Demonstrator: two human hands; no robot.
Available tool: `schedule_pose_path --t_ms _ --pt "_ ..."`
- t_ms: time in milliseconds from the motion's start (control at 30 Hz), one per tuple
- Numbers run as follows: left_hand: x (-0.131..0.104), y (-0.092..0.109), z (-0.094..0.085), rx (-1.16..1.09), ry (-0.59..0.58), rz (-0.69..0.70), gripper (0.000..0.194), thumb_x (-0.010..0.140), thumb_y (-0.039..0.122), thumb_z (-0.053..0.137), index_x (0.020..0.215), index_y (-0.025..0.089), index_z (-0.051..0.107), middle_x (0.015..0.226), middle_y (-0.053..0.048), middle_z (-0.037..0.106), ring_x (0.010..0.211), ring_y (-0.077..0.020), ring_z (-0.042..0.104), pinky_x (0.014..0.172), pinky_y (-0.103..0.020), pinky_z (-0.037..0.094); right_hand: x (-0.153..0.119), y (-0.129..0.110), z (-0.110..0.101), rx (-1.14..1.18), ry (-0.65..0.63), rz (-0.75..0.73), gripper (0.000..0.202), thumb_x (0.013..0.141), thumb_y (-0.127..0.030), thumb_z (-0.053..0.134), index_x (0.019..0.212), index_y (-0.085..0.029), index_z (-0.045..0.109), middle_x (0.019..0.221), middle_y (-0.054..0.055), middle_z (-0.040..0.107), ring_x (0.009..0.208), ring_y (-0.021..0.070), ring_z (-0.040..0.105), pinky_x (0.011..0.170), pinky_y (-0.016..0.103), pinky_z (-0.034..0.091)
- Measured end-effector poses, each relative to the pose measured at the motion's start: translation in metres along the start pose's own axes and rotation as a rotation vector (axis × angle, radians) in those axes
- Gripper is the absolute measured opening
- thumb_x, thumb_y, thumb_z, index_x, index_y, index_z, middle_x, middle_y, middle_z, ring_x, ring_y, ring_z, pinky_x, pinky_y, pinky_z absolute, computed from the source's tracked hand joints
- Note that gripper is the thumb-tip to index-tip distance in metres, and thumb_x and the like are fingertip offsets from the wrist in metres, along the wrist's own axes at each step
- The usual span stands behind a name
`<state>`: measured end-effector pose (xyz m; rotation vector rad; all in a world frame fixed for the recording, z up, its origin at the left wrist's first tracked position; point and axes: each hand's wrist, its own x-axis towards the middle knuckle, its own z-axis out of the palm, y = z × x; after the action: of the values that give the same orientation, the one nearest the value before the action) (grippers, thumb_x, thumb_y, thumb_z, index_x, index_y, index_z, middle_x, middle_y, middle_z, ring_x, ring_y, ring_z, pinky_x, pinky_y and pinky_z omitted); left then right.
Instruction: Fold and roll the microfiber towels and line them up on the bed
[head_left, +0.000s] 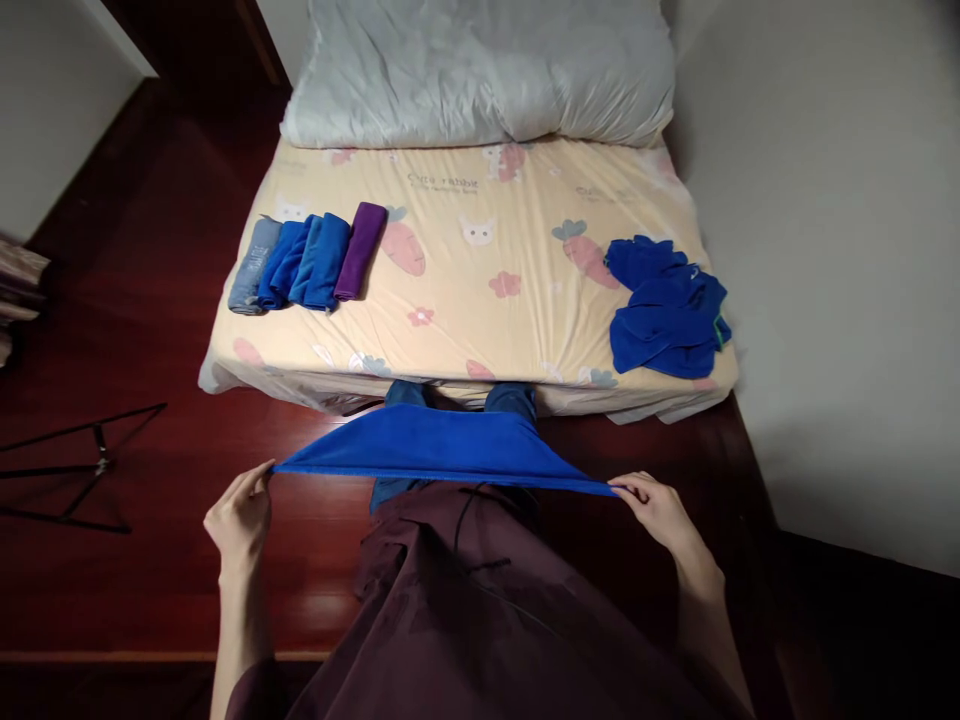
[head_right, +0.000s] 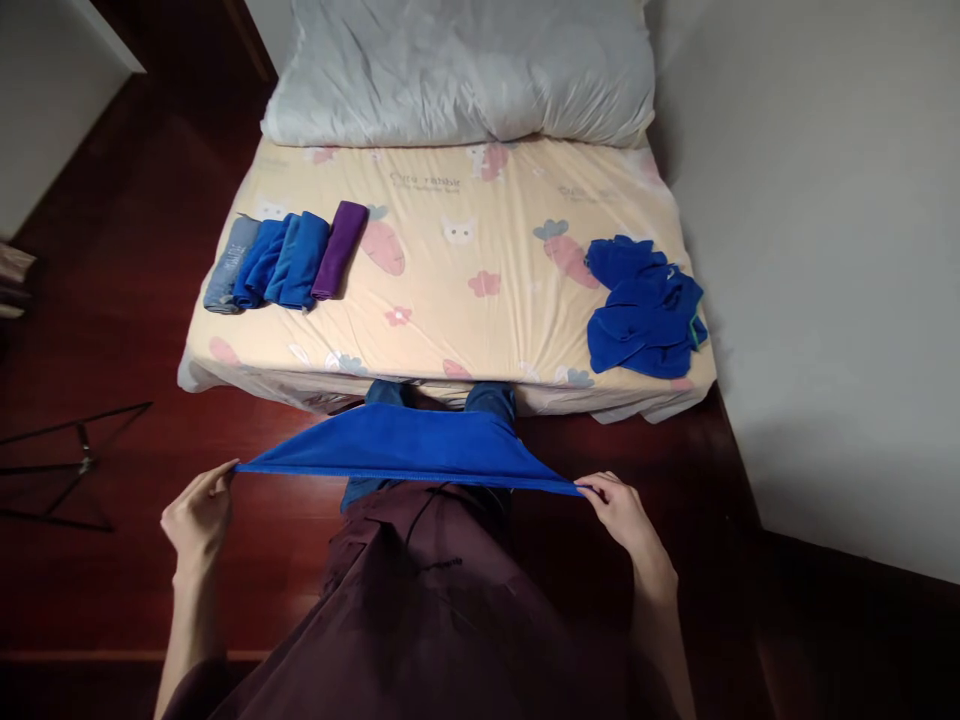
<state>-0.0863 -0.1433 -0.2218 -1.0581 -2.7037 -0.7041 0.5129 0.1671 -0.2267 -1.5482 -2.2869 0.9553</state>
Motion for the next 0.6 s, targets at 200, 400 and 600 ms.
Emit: schedule_pose_path --t_ms 200,400,600 --pt "0.009 0.004 -0.003 -0.176 -0.194 -0.248 0.026 0.085 0.047 0.066 0.098 0.029 0.079 0.050 0.008 0.063 0.052 -0.0184 0.066 0.058 -0.027 0.052 0.023 0.025 -0.003 -0.086 0.129 0.076 0.037 0.085 -0.056 0.061 0.086 -0.023 0.079 0.074 0.006 0.078 0.056 0.0232 0.071 0.054 0.032 0.055" --pt "0.111 0.048 0.002 -0.243 -0.059 0.014 0.026 0.087 0.034 0.060 0.099 0.025 0.080 0.072 0.008 0.075 0.058 -0.0152 0.069 0.061 -0.028 0.056 0.107 -0.006 -0.036 0.013 0.277 0.137 0.033 0.089 -0.047 0.063 0.093 -0.016 0.075 0.067 0.010 0.076 0.058 0.0243 0.074 0.061 0.033 0.058" --pt "0.187 0.093 -0.009 -0.256 0.219 0.295 0.030 0.099 0.036 0.056 0.107 0.020 0.080 0.098 0.003 0.079 0.080 -0.0107 0.071 0.074 -0.023 0.055 0.157 -0.035 -0.081 -0.018 0.648 -0.056 0.034 0.095 -0.042 0.059 0.104 -0.013 0.074 0.099 0.019 0.079 0.089 0.0248 0.078 0.086 0.035 0.059"
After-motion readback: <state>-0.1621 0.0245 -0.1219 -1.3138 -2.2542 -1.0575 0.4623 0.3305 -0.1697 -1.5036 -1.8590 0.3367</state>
